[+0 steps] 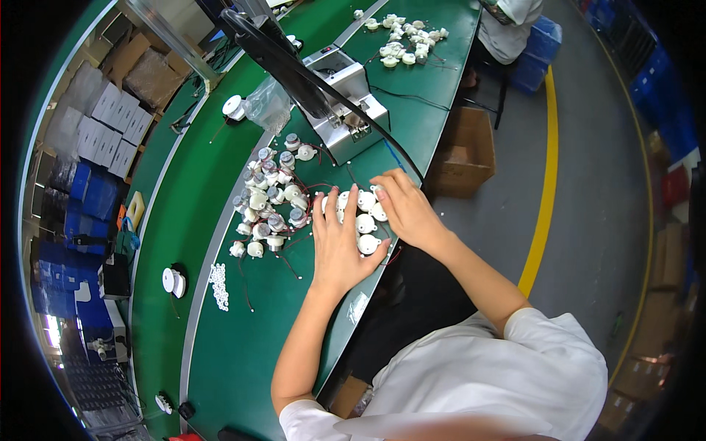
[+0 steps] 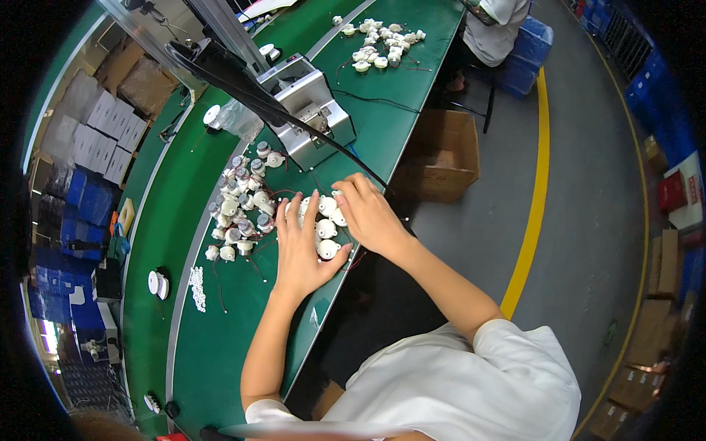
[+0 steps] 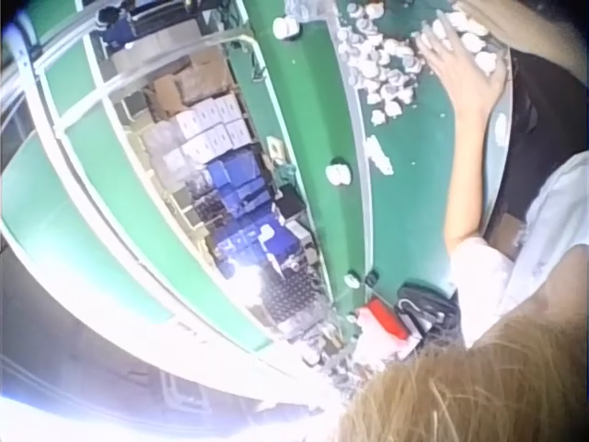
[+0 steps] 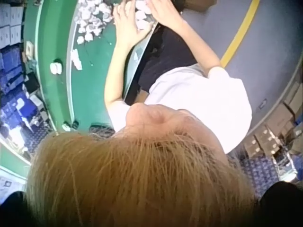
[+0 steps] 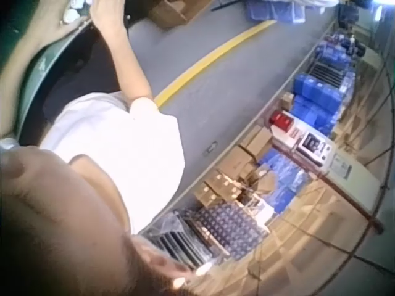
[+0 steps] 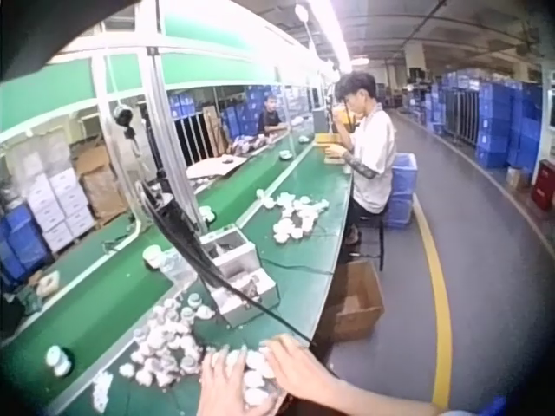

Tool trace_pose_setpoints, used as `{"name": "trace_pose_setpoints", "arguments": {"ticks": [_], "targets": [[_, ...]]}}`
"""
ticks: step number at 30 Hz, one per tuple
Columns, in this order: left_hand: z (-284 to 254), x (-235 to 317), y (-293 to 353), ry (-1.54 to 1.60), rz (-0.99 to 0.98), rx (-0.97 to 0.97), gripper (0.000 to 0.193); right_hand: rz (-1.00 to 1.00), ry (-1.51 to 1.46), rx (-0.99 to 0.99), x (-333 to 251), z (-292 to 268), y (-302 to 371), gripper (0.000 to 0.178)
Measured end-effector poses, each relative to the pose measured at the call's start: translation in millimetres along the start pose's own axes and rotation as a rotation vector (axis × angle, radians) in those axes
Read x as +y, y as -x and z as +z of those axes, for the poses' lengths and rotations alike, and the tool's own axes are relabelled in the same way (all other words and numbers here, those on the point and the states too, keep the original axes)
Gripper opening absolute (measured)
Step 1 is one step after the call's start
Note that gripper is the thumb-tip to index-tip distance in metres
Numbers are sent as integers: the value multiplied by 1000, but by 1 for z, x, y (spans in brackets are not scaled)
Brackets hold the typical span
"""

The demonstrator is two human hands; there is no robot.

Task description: The person assembles components of light fixtures or electronic bulb housings by securing screws into circuit components, wires, and plastic covers using an electric screwdriver.

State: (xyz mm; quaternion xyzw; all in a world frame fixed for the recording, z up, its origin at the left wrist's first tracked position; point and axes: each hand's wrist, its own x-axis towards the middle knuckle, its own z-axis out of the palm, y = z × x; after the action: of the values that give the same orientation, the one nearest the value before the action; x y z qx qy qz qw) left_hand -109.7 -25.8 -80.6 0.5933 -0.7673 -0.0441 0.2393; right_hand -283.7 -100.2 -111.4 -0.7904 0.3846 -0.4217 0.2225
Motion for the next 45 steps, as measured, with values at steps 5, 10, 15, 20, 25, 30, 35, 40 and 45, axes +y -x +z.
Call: {"name": "trace_pose_setpoints", "arguments": {"ticks": [5,10,15,20,25,30,35,40,45], "targets": [[-3,-14,13,67,13,4,106,129,-194,-98,-4,-25,-1,28],[-4,-14,14,173,-13,9,119,10,-105,-127,1,-23,-1,29],[-20,13,7,-17,-35,-20,124,20,-77,-90,1,-23,3,31],[-12,33,-5,-198,5,-82,115,150,-174,-3,-4,-24,0,38],[-2,28,-13,-185,45,-146,108,134,-184,165,3,-26,-26,39],[-8,21,-7,-154,132,-151,103,61,-397,200,-18,-27,-81,44],[-4,20,-10,-134,127,-178,106,-135,-417,250,-35,-20,-146,44],[-5,22,-13,-136,103,-213,108,-405,-335,200,-47,-5,-209,80],[-6,20,-15,-122,138,-200,106,-217,-560,41,-58,3,-217,69]]}}
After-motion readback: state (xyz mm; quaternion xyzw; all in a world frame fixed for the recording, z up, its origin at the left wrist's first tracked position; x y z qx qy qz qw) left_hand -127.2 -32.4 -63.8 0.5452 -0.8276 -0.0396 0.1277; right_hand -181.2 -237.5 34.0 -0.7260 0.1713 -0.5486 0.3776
